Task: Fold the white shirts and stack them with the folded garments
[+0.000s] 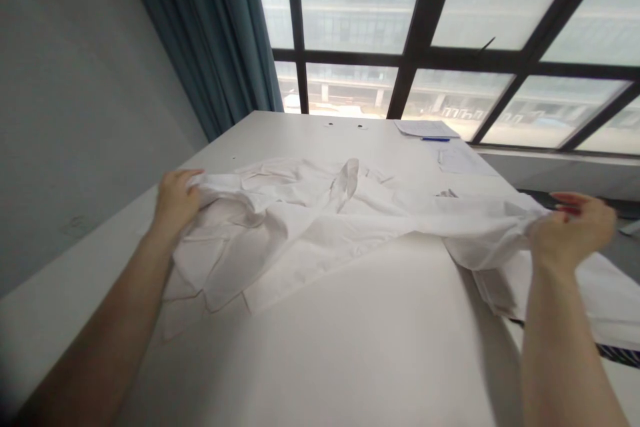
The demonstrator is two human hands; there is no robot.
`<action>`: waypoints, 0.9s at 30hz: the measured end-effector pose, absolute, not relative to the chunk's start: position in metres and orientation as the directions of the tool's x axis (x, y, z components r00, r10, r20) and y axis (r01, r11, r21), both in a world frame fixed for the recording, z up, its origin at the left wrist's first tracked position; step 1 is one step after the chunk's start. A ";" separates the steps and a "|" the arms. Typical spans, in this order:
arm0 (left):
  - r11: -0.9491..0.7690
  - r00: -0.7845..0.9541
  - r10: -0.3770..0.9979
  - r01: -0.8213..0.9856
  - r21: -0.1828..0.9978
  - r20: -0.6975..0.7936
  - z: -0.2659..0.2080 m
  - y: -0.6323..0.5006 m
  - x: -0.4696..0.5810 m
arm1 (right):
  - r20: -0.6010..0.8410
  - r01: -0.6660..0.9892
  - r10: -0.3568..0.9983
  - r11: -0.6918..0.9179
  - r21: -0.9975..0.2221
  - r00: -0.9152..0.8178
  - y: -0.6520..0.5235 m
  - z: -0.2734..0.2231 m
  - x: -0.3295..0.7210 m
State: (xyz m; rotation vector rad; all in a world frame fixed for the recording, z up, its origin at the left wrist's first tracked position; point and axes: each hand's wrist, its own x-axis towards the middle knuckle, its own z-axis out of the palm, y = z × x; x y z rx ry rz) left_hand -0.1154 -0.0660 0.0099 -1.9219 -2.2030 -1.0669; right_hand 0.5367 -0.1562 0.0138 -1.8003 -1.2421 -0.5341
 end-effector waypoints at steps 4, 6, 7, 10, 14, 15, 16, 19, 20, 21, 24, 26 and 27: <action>-0.330 0.161 0.901 0.857 0.396 0.402 0.014 -0.072 -0.066 | 0.714 0.882 0.552 -0.091 -0.462 0.431 -0.152 0.033 0.473; -0.404 0.286 0.892 0.852 0.334 0.350 0.014 -0.081 -0.043 | 0.572 0.883 0.784 0.068 -0.464 0.240 -0.150 0.036 0.434; -0.426 0.336 0.888 0.858 0.286 0.313 0.013 -0.086 -0.034 | 0.476 0.875 0.874 0.157 -0.458 0.092 -0.149 0.034 0.415; -0.444 0.407 0.885 0.883 0.151 0.226 0.010 -0.099 -0.016 | 0.221 0.881 0.955 0.272 -0.388 -0.198 -0.149 0.020 0.365; -0.454 0.436 0.886 0.886 0.095 0.159 0.006 -0.104 -0.013 | 0.182 0.855 0.875 0.480 -0.197 -0.449 -0.152 -0.011 0.323; -0.459 0.443 0.884 0.883 0.101 0.150 0.005 -0.103 -0.014 | 0.175 0.865 0.873 0.481 -0.144 -0.456 -0.152 -0.019 0.317; -0.461 0.445 0.884 0.880 0.113 0.143 0.004 -0.101 -0.015 | 0.166 0.875 0.876 0.473 -0.104 -0.453 -0.151 -0.026 0.313; -0.435 0.413 0.899 0.884 0.174 0.147 0.005 -0.097 -0.018 | 0.138 0.883 0.881 0.465 -0.069 -0.453 -0.148 -0.039 0.308; -0.417 0.390 0.907 0.887 0.201 0.159 0.006 -0.095 -0.020 | 0.130 0.879 0.879 0.470 -0.081 -0.458 -0.146 -0.041 0.309; -0.393 0.359 0.916 0.891 0.228 0.177 0.008 -0.093 -0.023 | 0.122 0.874 0.877 0.476 -0.100 -0.464 -0.145 -0.041 0.310; -0.304 0.239 0.941 0.907 0.291 0.240 0.017 -0.089 -0.037 | 0.132 0.857 0.874 0.485 -0.175 -0.468 -0.141 -0.034 0.322; -0.247 0.152 0.943 0.916 0.315 0.296 0.022 -0.086 -0.049 | 0.186 0.842 0.876 0.479 -0.249 -0.444 -0.138 -0.025 0.335; -0.223 0.113 0.938 0.920 0.322 0.326 0.025 -0.085 -0.055 | 0.219 0.830 0.880 0.472 -0.299 -0.421 -0.138 -0.020 0.342</action>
